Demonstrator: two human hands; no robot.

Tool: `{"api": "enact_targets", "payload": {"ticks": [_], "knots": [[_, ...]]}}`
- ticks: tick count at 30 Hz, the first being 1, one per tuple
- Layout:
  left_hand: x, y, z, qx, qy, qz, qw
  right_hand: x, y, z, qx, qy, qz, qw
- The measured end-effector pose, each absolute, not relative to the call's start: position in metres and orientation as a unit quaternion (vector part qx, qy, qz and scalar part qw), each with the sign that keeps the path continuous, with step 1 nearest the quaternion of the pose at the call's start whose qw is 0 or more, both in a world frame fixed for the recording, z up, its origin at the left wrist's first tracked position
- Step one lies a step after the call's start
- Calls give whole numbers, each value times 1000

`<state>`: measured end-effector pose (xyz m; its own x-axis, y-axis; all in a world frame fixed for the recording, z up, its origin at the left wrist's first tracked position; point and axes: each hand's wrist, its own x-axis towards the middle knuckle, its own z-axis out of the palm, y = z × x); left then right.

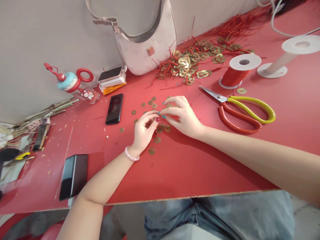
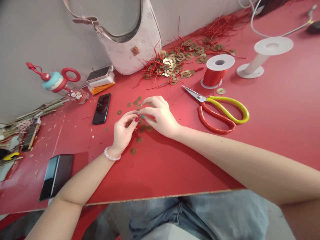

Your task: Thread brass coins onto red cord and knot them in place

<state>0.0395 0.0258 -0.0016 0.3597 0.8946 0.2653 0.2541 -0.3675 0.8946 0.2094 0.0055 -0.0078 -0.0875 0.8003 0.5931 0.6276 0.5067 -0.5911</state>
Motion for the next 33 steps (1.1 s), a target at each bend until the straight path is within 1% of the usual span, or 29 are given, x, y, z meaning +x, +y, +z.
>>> {"api": "enact_targets", "payload": {"ticks": [9, 20, 33], "knots": [[40, 26, -1, 730, 397, 396, 391, 210, 5, -3, -485, -727, 132, 468], [40, 26, -1, 745, 393, 374, 389, 211, 6, -5, -511, -690, 150, 491], [41, 21, 1, 761, 357, 390, 375, 211, 6, -7, -532, -673, 147, 492]]}}
